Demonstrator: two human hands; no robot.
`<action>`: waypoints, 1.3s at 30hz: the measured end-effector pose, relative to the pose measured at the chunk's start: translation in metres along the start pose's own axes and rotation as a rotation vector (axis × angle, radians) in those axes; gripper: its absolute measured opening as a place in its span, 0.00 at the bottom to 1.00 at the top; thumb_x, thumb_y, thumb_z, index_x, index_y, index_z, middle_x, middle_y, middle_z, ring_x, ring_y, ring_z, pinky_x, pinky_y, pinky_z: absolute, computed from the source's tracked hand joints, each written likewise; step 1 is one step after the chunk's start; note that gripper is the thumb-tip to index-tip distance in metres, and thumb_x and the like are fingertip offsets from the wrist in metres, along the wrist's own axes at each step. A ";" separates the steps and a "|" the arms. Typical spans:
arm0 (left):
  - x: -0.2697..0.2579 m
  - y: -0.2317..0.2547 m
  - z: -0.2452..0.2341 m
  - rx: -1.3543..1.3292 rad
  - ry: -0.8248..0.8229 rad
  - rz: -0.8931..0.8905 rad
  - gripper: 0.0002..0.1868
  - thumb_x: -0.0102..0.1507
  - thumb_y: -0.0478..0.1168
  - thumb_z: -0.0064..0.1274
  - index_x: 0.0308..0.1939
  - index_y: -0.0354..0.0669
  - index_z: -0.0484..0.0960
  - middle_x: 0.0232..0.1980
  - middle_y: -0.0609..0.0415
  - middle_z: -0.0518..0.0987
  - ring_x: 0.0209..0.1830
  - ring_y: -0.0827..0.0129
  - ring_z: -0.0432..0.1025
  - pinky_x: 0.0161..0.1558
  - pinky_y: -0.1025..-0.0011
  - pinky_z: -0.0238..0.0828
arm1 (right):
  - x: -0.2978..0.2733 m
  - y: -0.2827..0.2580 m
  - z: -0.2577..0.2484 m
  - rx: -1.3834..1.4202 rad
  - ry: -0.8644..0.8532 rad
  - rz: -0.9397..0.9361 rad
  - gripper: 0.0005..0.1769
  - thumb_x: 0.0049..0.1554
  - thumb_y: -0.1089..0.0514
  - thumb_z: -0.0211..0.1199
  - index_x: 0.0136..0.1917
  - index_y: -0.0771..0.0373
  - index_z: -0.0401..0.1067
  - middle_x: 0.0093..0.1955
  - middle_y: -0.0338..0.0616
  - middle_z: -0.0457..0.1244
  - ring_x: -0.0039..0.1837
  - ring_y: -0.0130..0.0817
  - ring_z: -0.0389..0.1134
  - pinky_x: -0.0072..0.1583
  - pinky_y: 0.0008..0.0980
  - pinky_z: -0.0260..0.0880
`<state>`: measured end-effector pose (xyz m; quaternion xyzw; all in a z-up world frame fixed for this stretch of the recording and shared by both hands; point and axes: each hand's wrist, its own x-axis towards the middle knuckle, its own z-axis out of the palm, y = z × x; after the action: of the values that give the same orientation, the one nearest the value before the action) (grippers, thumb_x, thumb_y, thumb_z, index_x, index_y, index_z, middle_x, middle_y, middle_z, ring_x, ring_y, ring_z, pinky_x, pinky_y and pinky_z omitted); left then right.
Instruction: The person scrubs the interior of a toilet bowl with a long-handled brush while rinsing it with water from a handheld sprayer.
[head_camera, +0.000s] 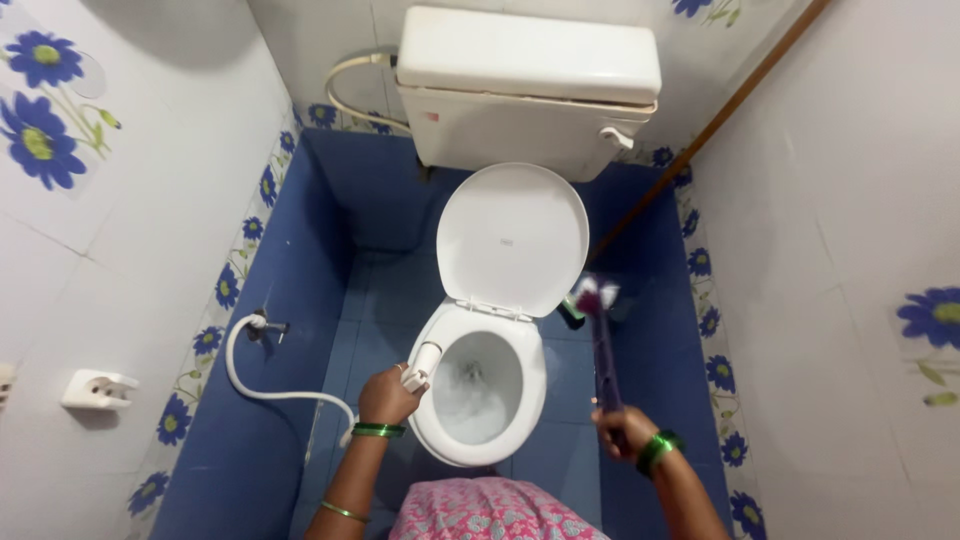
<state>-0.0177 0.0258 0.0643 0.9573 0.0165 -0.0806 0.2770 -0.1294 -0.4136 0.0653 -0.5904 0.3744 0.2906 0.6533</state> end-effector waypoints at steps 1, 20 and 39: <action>-0.001 -0.003 -0.003 0.016 0.000 0.030 0.31 0.51 0.55 0.69 0.53 0.43 0.84 0.42 0.40 0.85 0.45 0.46 0.80 0.48 0.54 0.77 | -0.014 0.002 0.004 0.005 0.005 -0.015 0.10 0.53 0.56 0.66 0.45 0.61 0.69 0.27 0.38 0.57 0.25 0.31 0.54 0.29 0.32 0.52; -0.117 -0.068 -0.025 -0.082 -0.028 0.110 0.21 0.53 0.49 0.66 0.49 0.49 0.86 0.41 0.41 0.85 0.44 0.46 0.80 0.45 0.54 0.77 | 0.063 0.093 0.215 -1.630 0.104 0.081 0.22 0.46 0.53 0.80 0.51 0.64 0.80 0.53 0.53 0.72 0.56 0.41 0.75 0.55 0.39 0.75; -0.153 -0.065 -0.026 -0.049 0.120 -0.004 0.21 0.52 0.45 0.64 0.48 0.44 0.86 0.41 0.41 0.85 0.43 0.45 0.79 0.45 0.53 0.75 | 0.071 0.102 0.169 -1.224 -0.073 0.004 0.16 0.52 0.63 0.74 0.50 0.75 0.76 0.42 0.55 0.73 0.38 0.35 0.76 0.36 0.33 0.75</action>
<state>-0.1699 0.0962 0.0765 0.9533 0.0368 -0.0229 0.2990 -0.1499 -0.2375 -0.0465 -0.8474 0.1180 0.4743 0.2073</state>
